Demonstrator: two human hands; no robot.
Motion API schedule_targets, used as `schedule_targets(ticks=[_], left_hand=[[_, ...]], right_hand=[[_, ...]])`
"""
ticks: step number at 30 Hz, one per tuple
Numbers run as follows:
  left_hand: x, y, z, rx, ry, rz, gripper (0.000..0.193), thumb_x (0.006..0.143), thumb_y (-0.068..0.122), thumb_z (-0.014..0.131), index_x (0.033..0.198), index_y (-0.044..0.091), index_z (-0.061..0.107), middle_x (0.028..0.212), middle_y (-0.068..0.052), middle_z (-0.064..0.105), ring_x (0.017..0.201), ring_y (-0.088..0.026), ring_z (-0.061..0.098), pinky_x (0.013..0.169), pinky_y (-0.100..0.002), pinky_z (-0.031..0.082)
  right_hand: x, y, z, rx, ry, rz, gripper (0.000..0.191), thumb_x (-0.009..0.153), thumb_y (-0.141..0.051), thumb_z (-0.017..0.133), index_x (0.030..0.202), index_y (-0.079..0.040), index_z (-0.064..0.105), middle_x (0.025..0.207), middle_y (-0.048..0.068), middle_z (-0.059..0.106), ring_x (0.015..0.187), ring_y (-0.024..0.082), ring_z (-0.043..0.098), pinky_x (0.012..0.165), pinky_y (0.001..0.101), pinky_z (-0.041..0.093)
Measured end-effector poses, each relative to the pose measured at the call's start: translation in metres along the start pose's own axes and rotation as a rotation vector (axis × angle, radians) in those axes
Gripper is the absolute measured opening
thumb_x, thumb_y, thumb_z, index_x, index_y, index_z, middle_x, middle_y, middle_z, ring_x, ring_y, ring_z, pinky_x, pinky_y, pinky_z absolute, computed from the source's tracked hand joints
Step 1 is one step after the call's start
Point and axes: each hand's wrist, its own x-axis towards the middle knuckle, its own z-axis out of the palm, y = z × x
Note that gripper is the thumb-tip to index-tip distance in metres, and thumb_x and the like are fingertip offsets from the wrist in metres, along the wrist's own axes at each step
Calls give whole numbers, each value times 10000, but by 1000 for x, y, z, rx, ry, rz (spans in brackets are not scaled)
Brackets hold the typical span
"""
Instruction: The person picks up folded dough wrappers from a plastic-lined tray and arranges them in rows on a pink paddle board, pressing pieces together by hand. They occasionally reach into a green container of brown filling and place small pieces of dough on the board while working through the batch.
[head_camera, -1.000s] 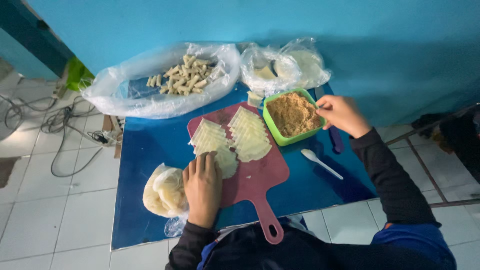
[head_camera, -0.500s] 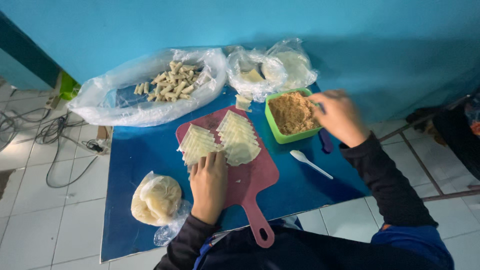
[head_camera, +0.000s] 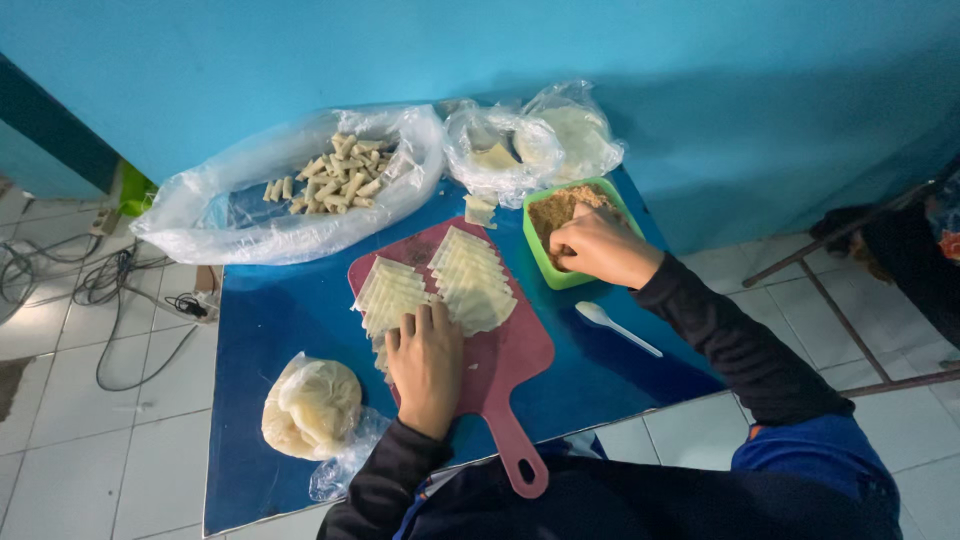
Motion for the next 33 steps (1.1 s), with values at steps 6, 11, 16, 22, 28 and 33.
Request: schedule_targets(ticks=[6,11,16,22,28,33], left_hand=[[0,4,0,10,-12,-36,232,875,255,658,1038,90,654,936,-62,622,904,-265,592,783,-427,437],[-1,6,-1,27,-14,-36,175,866,252,665,955,105,632,942,-74,604,901,-278,575,781,-426,429],[-3,9,-2,-25,21,-47,199,851,258,675,945,89,631,949,-83,600,907,-282,570,781,-429,426],[-3,11,-1,-52,-10,-47,165,872,247,683,901,100,613,927,-71,602,893,-273,576,776,-433,427],[0,11,0,-110,-26,-70,158,896,244,683,900,100,618,908,-81,610,891,-277,589,757,-432,431],[0,12,1,-139,-25,-66,127,893,221,682,911,108,625,907,-72,635,875,-267,615,747,-431,442]], right_hand=[[3,8,8,-31,147,-142,51,744,-151,751,778,-114,742,764,45,711,908,295,610,838,446,473],[5,11,-3,7,287,-177,69,827,-144,737,785,-108,696,772,19,703,859,276,597,858,423,465],[1,-8,-26,-66,352,-128,80,817,-148,752,787,-113,687,755,-1,704,892,272,601,795,427,435],[7,-52,-21,143,375,-394,48,845,-138,749,860,-136,703,829,5,698,937,264,595,880,398,470],[11,-87,39,222,266,-461,169,800,-129,790,938,-84,703,936,28,694,982,272,575,891,389,484],[5,-78,56,204,321,-447,170,838,-127,797,980,-85,712,976,23,691,1015,273,574,923,386,474]])
